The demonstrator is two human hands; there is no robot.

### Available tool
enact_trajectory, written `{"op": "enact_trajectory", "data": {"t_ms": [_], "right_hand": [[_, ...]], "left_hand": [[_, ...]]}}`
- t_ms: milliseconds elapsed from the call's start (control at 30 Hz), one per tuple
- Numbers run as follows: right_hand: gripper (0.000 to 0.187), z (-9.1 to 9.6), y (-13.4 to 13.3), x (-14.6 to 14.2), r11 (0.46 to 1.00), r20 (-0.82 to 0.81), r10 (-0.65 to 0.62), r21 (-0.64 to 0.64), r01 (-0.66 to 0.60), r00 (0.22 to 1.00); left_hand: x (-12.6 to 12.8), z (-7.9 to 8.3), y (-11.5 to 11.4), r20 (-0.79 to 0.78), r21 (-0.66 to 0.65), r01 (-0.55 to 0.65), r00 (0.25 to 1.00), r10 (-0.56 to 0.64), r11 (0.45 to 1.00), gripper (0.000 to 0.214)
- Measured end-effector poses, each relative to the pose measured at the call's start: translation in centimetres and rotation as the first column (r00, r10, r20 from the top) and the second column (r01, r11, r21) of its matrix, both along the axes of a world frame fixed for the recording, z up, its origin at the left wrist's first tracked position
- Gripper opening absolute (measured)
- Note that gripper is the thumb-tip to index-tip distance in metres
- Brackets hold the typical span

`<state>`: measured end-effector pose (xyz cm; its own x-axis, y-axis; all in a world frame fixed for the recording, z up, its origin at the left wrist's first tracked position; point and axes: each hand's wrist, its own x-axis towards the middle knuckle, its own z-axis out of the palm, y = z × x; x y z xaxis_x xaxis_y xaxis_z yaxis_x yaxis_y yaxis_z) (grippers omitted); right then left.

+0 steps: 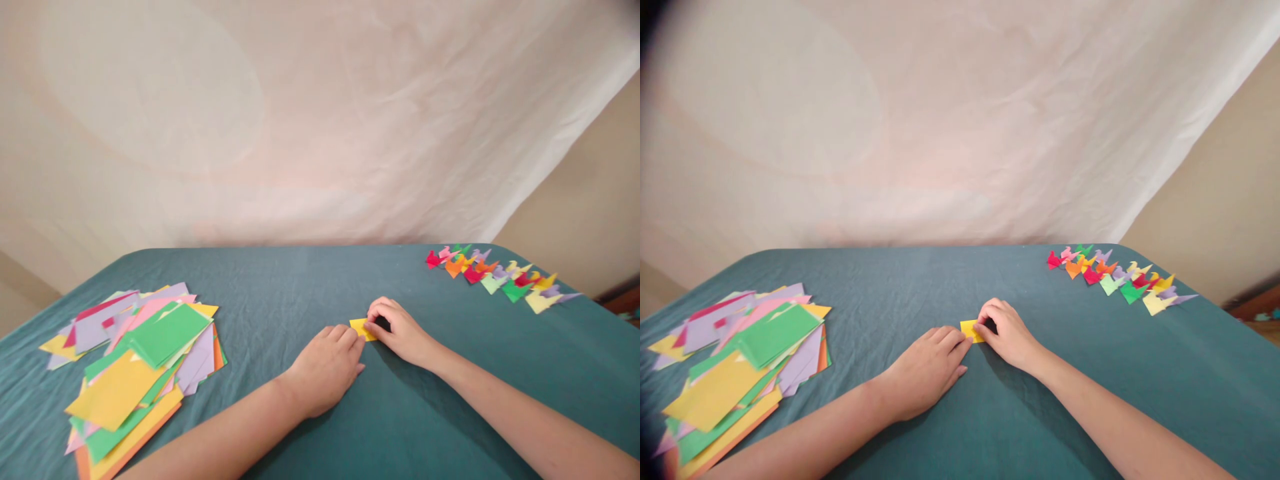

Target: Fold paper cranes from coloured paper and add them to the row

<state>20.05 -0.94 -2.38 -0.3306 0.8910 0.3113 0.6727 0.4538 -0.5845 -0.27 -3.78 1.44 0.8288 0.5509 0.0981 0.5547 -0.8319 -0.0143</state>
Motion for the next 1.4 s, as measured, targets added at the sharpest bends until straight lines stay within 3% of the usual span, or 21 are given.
{"op": "enact_trajectory", "data": {"t_ms": [1133,1333,1400], "right_hand": [[0.010,0.0,-0.1,-0.2,1.000,-0.010,-0.013,0.013,0.013,1.000],[0.015,1.5,0.0,0.9,0.994,-0.090,-0.006,-0.113,-0.004,0.996],[0.016,2.3,-0.3,1.4,0.995,-0.068,-0.003,-0.100,-0.004,0.998]], "left_hand": [[0.1,0.2,0.2,0.072,-0.057,-0.053,0.996,0.057,0.997,0.034],[-0.1,0.5,0.1,0.065,-0.060,-0.049,0.996,0.053,0.997,0.033],[-0.1,0.6,0.0,0.066,-0.059,-0.052,0.996,0.055,0.997,0.032]]}}
